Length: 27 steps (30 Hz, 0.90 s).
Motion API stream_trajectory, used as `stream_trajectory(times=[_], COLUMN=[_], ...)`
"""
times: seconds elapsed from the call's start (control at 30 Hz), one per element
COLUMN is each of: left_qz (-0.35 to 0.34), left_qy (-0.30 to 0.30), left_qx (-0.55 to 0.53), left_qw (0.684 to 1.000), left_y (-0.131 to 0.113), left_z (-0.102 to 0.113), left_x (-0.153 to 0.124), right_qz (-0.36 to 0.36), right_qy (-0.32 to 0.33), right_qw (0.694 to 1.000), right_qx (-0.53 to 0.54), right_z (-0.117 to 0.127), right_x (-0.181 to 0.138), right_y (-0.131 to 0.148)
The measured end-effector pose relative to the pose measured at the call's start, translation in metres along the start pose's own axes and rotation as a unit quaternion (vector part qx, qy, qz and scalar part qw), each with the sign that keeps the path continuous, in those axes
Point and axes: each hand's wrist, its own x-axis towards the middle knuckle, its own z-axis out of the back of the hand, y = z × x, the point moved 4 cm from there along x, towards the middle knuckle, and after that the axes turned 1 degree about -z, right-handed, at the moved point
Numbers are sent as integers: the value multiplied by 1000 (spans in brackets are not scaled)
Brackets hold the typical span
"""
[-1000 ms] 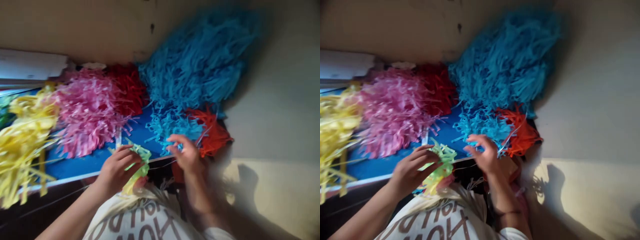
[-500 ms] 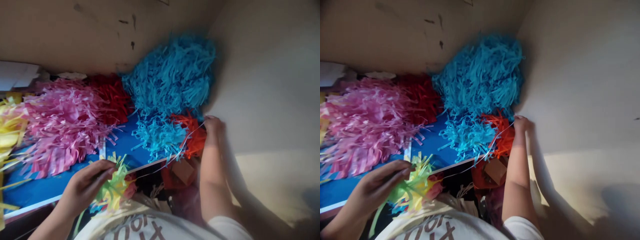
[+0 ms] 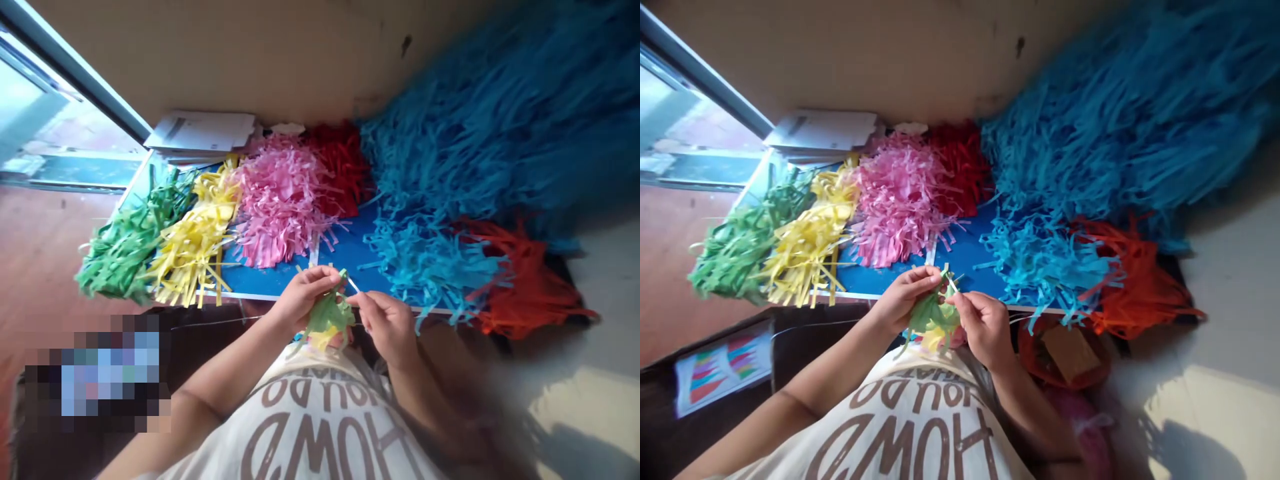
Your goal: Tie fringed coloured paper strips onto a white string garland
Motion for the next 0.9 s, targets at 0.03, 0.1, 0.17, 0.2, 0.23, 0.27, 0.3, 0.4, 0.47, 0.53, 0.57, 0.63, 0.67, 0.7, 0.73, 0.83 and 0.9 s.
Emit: stream_trajectory(times=[0.03, 0.1, 0.17, 0.2, 0.23, 0.27, 0.3, 0.4, 0.47, 0.53, 0.57, 0.63, 0.67, 0.7, 0.73, 0.83, 0.9], left_qz=[-2, -4, -4, -3, -2, -1, 0, 3, 2, -23, -49, -130, -178, -226, -269, -356, -383], left_qy=[-2, 1, 7, 9, 12, 13, 14, 18, 24, 38, 47, 61, 60, 55, 48, 53, 78], left_qx=[-5, -12, -15, -16, -17, -18, -20, -18, -2, 41, 75, 177, 241, 311, 382, 538, 582], left_qw=[1000, 1000, 1000, 1000, 1000, 1000, 1000, 1000, 1000, 998, 995, 974, 952, 921, 883, 763, 713], left_y=[-1, -1, -1, -1, -1, -1, -1, -1, 0, 0, 0, -2, -2, -2, -2, 4, 6], left_z=[3, 6, 7, 7, 7, 7, 7, 7, 7, 7, 6, 6, 5, 5, 4, -2, -7], left_x=[-1, -3, -3, -2, -2, -2, -2, -1, -1, -1, -2, -5, -7, -10, -12, -16, -16], right_qz=[13, 32, 40, 41, 42, 43, 43, 38, 36, 39, 39, 27, 16, 2, -9, 10, 46], right_qy=[-1, -1, 2, 6, 10, 15, 18, 18, 11, 9, 14, 37, 49, 59, 65, 62, 23], right_qw=[1000, 999, 998, 998, 998, 998, 997, 998, 998, 997, 996, 995, 994, 994, 993, 989, 987], right_qx=[-13, -34, -43, -45, -48, -51, -53, -56, -57, -68, -77, -90, -93, -94, -94, -131, -154], right_z=[1, 3, 4, 3, 3, 2, 1, -1, 0, 2, 2, 3, 2, 1, -1, -6, 2], right_x=[2, 3, 1, 0, -1, -2, -3, -2, 0, 3, 4, 6, 6, 5, 5, 2, 1], right_y=[2, 7, 12, 14, 15, 15, 14, 10, 8, 7, 7, 3, 0, -4, -8, -14, -8])
